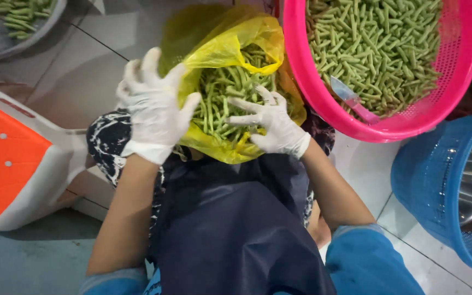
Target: Trimming the ends of green beans using a knife and sorting them into a basket
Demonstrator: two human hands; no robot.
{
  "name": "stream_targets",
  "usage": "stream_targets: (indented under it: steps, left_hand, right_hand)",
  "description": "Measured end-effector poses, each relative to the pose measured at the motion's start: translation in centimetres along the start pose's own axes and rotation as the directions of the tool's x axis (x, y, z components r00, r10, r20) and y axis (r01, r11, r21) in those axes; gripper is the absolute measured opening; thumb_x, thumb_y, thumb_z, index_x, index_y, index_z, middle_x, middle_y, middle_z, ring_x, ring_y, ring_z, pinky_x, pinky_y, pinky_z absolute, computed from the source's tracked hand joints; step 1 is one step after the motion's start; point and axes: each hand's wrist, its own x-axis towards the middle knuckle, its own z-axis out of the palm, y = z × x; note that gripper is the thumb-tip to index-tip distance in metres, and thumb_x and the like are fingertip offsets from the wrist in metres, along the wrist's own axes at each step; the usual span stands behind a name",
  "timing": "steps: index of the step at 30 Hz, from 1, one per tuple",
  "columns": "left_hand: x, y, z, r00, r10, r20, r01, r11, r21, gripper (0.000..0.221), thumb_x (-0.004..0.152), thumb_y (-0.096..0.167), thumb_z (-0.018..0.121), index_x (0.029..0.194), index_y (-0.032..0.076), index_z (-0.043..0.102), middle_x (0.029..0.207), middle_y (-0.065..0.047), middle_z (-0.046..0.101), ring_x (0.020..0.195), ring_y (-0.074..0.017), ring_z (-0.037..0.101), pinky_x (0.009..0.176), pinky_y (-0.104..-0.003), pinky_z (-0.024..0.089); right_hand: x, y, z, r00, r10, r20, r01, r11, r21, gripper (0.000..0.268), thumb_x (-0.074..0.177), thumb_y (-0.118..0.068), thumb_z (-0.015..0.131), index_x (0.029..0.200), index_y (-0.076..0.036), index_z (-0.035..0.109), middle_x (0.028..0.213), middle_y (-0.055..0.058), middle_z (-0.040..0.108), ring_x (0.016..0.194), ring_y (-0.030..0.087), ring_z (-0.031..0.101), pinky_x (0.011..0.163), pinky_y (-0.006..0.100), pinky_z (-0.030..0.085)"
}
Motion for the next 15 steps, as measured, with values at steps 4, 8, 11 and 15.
stream_targets:
  steps: [4,8,11,15]
  left_hand:
    - [5.2,4.2,-1.8,0.972,0.031,0.234,-0.035,0.999,0.014,0.089,0.072,0.053,0.072,0.142,0.014,0.032,0.144,-0.021,0.02,0.126,-0.0511,0.022,0.097,-0.066,0.025]
    - [7.9,5.1,2.2,0.917,-0.1,0.386,0.013,0.975,0.221,0.114,0.068,0.067,0.067,0.148,0.017,0.003,0.151,-0.015,0.002,0.132,-0.0505,0.017,0.102,-0.061,0.024]
    - [5.1,7.0,1.1,0.925,-0.067,0.374,0.002,0.985,0.171,0.097,0.083,0.057,0.057,0.148,0.012,0.001,0.152,-0.016,0.002,0.133,-0.0497,0.016,0.104,-0.062,0.021]
    - [-2.3,8.7,2.7,0.994,0.041,0.098,-0.026,0.989,-0.148,0.081,0.081,0.044,0.067,0.144,0.01,0.029,0.138,-0.021,0.031,0.127,-0.0465,0.028,0.098,-0.058,0.024]
  right_hand:
    - [-0.8,1.4,-1.0,0.98,-0.076,-0.186,0.139,0.925,0.354,0.072,0.06,0.017,0.031,0.111,-0.019,0.066,0.126,0.012,0.057,0.13,0.026,0.043,0.116,0.048,0.016]
    - [-3.3,1.1,-1.4,0.978,0.063,-0.201,0.058,0.837,0.545,0.08,0.053,0.019,0.028,0.118,-0.014,0.061,0.132,0.014,0.052,0.142,0.039,0.01,0.115,0.055,0.007]
    - [-4.5,0.4,-1.1,0.944,0.137,-0.3,0.039,0.857,0.514,0.069,0.07,0.021,0.026,0.121,-0.013,0.059,0.138,0.014,0.046,0.14,0.033,0.025,0.117,0.046,0.017]
    - [-5.4,0.7,0.4,0.76,0.286,-0.584,-0.009,0.903,0.43,0.052,0.075,0.016,0.042,0.111,-0.013,0.068,0.119,0.013,0.062,0.113,0.028,0.056,0.093,0.037,0.047]
